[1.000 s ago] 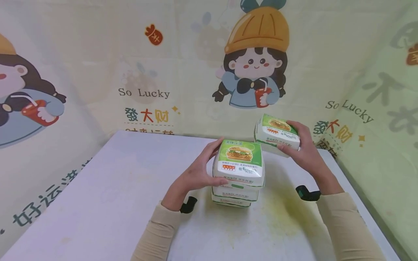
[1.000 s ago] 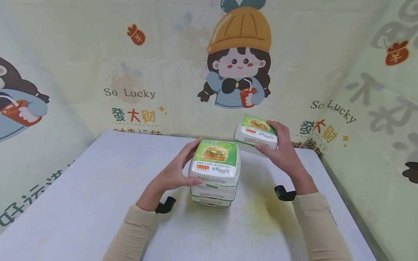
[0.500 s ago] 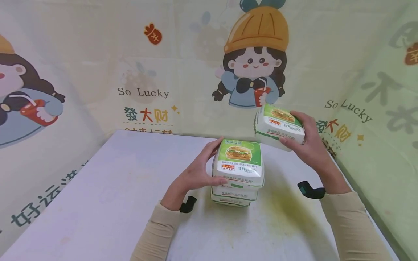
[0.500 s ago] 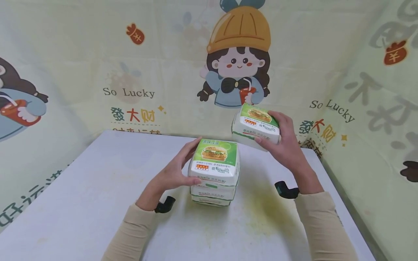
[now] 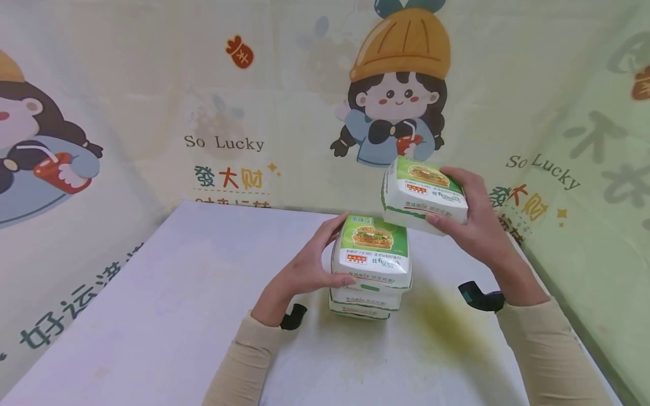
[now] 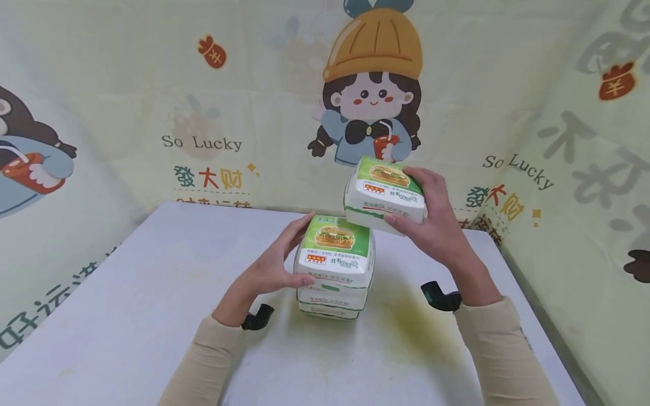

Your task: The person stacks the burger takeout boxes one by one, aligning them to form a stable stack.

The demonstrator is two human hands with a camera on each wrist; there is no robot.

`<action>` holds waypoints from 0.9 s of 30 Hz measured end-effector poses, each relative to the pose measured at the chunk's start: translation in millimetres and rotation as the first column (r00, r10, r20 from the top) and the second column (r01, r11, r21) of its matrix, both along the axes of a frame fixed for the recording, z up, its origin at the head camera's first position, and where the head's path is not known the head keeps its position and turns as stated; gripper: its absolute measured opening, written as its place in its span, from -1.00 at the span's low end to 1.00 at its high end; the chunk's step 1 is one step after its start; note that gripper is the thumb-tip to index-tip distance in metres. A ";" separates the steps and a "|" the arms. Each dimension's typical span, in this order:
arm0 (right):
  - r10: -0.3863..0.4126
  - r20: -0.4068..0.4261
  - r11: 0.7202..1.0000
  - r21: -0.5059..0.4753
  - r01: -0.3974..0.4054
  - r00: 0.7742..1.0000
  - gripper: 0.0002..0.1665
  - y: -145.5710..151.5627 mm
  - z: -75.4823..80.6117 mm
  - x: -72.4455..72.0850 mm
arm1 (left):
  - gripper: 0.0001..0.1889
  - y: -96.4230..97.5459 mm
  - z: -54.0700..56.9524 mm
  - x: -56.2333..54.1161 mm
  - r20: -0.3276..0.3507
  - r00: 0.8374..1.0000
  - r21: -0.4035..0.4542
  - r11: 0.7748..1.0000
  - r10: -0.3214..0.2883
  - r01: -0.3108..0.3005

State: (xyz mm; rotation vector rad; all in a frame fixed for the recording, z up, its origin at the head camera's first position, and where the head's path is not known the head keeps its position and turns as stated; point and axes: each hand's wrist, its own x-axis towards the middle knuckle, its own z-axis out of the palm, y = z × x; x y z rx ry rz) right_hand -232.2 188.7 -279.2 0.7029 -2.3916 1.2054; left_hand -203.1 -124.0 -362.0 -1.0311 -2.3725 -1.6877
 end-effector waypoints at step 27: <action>0.112 0.001 0.985 0.131 -0.111 0.994 0.00 -43.4 9.4 24.6 | 0.09 2.4 2.4 1.3 -0.001 1.000 0.018 1.000 0.010 -0.010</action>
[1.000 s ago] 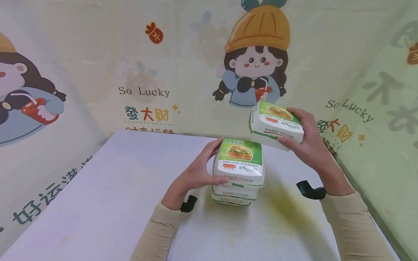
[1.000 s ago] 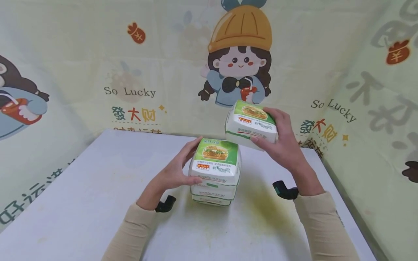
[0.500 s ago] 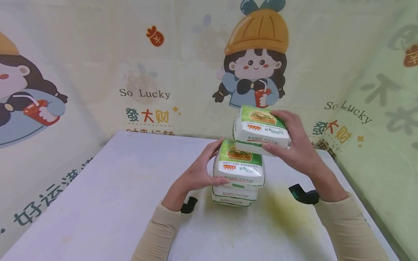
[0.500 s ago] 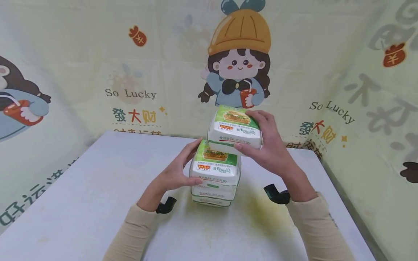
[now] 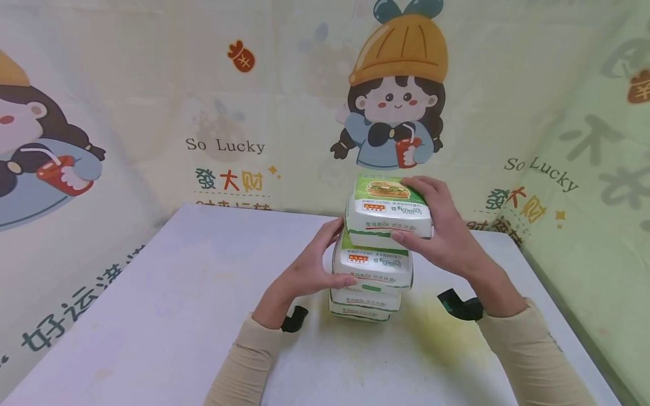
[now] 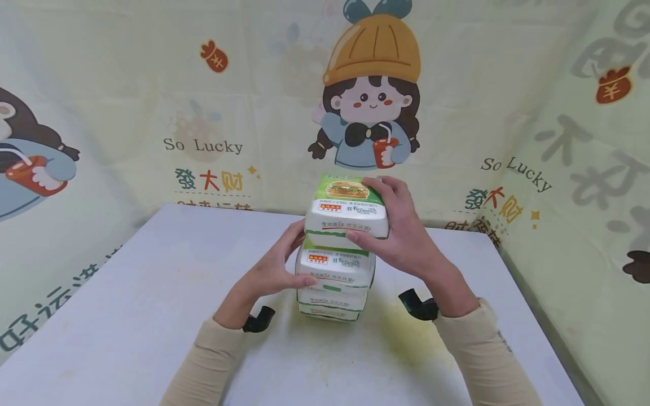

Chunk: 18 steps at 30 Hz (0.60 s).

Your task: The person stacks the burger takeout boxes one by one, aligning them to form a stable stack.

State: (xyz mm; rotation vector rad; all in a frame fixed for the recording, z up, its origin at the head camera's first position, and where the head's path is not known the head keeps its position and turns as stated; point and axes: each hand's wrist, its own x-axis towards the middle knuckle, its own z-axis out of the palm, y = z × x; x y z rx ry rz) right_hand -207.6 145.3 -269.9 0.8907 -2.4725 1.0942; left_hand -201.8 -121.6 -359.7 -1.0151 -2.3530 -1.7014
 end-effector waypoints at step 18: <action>0.037 -0.020 0.999 0.034 -0.036 0.999 -0.14 -0.4 -1.6 5.5 | 0.08 1.2 0.1 2.8 0.051 0.996 0.070 0.995 -0.071 0.068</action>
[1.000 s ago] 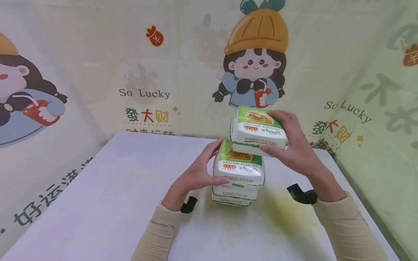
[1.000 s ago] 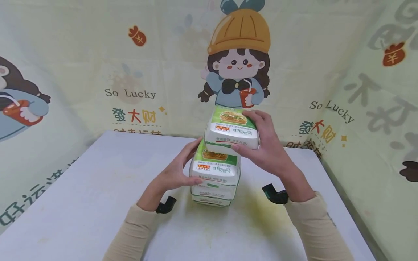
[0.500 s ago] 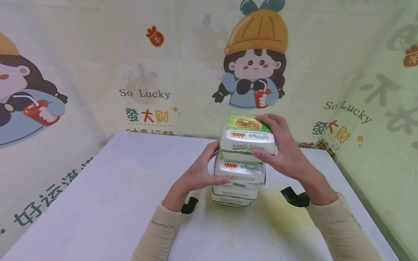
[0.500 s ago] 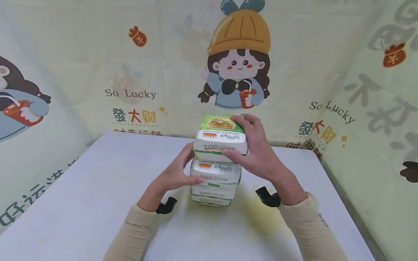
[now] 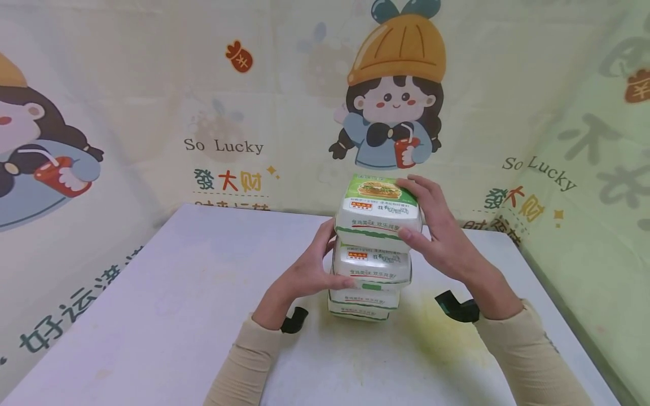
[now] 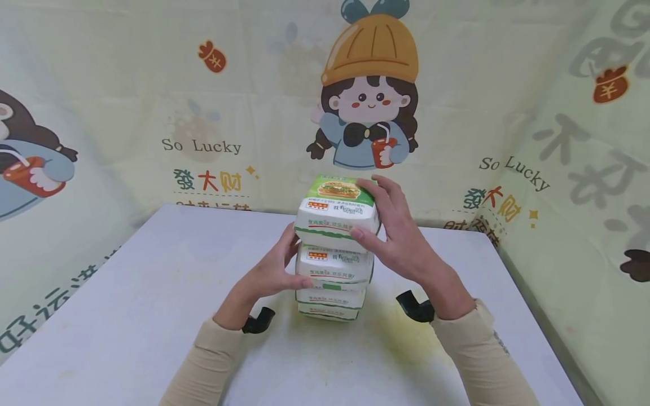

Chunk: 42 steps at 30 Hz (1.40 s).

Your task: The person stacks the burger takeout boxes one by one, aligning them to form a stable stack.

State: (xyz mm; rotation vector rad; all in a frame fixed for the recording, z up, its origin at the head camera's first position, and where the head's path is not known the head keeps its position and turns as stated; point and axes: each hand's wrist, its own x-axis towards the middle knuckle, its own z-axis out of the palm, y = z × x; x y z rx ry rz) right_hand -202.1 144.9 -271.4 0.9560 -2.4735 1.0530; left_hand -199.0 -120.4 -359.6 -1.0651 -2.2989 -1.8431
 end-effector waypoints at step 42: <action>0.034 -0.048 0.998 -0.054 -0.036 0.998 0.01 8.4 -1.8 1.2 | 0.00 0.1 -1.0 -1.9 0.002 1.000 0.031 0.999 -0.022 0.022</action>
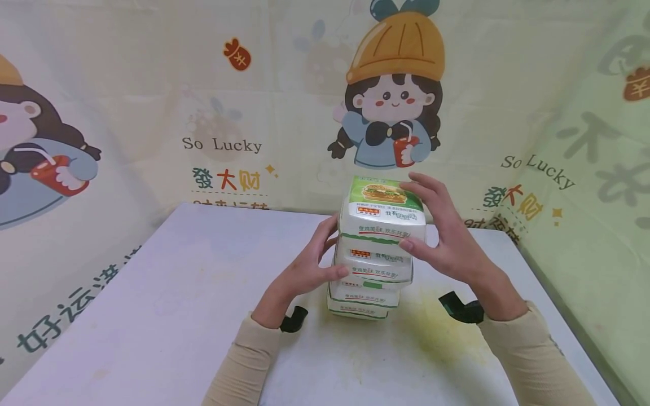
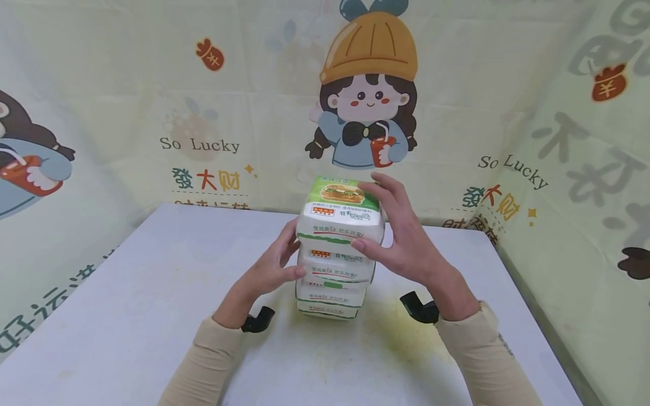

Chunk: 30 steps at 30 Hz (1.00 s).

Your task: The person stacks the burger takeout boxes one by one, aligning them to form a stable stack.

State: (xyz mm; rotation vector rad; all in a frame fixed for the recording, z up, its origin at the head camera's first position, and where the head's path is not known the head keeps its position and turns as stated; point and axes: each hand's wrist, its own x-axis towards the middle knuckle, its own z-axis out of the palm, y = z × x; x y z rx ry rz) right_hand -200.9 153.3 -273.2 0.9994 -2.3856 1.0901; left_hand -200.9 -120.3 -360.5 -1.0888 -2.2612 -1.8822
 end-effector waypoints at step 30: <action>0.036 0.146 0.987 -0.158 -0.013 0.989 -0.19 19.1 -15.5 4.6 | -0.01 -19.4 -1.3 0.1 -0.031 0.986 -0.078 0.983 0.165 -0.167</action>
